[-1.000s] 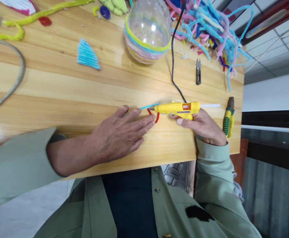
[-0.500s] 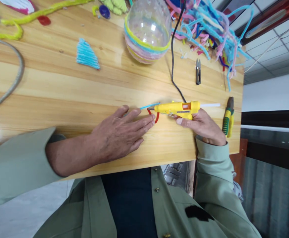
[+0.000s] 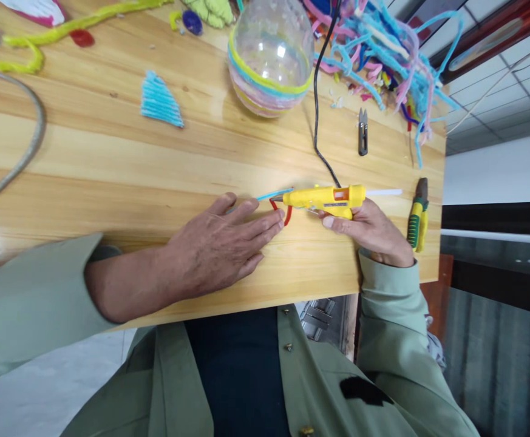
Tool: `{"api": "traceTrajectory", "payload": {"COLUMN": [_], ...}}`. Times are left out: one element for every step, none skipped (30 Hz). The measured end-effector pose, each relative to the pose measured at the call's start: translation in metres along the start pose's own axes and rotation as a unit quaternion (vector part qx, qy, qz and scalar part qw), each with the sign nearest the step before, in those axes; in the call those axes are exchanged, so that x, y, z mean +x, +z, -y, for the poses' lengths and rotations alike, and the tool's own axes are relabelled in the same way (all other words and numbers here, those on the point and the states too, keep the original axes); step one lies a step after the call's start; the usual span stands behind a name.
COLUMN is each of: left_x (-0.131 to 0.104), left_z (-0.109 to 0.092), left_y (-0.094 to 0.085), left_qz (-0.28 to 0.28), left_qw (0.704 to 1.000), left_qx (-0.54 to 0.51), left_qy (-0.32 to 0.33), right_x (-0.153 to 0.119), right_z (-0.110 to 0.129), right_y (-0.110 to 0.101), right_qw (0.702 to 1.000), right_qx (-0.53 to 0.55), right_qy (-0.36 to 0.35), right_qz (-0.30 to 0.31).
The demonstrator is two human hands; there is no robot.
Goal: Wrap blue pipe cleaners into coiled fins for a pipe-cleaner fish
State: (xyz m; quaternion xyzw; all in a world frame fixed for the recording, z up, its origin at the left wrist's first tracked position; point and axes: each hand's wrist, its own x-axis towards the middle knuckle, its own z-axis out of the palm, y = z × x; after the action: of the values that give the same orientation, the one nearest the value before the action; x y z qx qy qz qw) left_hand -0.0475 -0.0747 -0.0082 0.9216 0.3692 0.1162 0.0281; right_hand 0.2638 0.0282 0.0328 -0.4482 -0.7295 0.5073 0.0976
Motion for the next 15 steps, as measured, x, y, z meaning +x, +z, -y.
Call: {"api": "traceTrajectory", "payload": {"left_x": [0.0001, 0.0002, 0.0002, 0.0002, 0.0002, 0.0002, 0.0002, 0.0001, 0.0000, 0.0000, -0.0001, -0.0001, 0.0000, 0.0001, 0.0002], "left_z": [0.0001, 0.0001, 0.0000, 0.0000, -0.0001, -0.0001, -0.0001, -0.0001, 0.0000, 0.0001, 0.0002, 0.0002, 0.0003, 0.0002, 0.0001], "left_y": [-0.0004, -0.0007, -0.0008, -0.0008, -0.0006, -0.0002, 0.0002, 0.0007, 0.0010, 0.0012, 0.0012, 0.0011, 0.0008, 0.0004, 0.0000], "left_qz": [0.001, 0.003, 0.005, 0.009, 0.011, 0.013, 0.013, 0.010, 0.007, 0.004, 0.002, 0.002, 0.004, 0.007, 0.011], "left_qw": [1.000, 1.000, 1.000, 1.000, 1.000, 1.000, 1.000, 1.000, 1.000, 1.000, 1.000, 1.000, 1.000, 1.000, 1.000], "left_qx": [0.001, 0.001, 0.001, 0.000, -0.002, -0.005, -0.008, -0.008, -0.007, -0.005, -0.003, -0.001, -0.001, -0.003, -0.005], "left_qy": [0.000, 0.000, 0.000, -0.002, -0.003, -0.004, -0.004, -0.004, -0.003, -0.001, 0.000, 0.000, 0.000, -0.002, -0.004], "right_x": [-0.0001, -0.0002, -0.0003, -0.0004, -0.0004, -0.0005, -0.0005, -0.0006, -0.0007, -0.0008, -0.0009, -0.0009, -0.0010, -0.0010, -0.0010], "right_z": [0.0001, 0.0002, 0.0001, 0.0000, 0.0000, -0.0001, -0.0001, -0.0001, -0.0001, -0.0002, -0.0003, -0.0004, -0.0004, -0.0004, -0.0002], "right_y": [0.0001, 0.0002, 0.0002, 0.0003, 0.0003, 0.0003, 0.0003, 0.0003, 0.0003, 0.0003, 0.0002, 0.0002, 0.0002, 0.0001, 0.0001], "right_qw": [1.000, 1.000, 1.000, 1.000, 1.000, 1.000, 1.000, 1.000, 1.000, 1.000, 1.000, 1.000, 1.000, 1.000, 1.000], "right_qx": [-0.001, -0.003, -0.005, -0.007, -0.008, -0.009, -0.009, -0.009, -0.008, -0.006, -0.003, 0.001, 0.004, 0.005, 0.005], "right_qy": [0.000, -0.001, -0.002, -0.003, -0.002, -0.001, 0.000, 0.001, 0.002, 0.003, 0.004, 0.004, 0.004, 0.003, 0.002], "right_qz": [0.000, 0.000, -0.001, -0.002, -0.003, -0.004, -0.004, -0.005, -0.006, -0.008, -0.010, -0.010, -0.010, -0.009, -0.006]}}
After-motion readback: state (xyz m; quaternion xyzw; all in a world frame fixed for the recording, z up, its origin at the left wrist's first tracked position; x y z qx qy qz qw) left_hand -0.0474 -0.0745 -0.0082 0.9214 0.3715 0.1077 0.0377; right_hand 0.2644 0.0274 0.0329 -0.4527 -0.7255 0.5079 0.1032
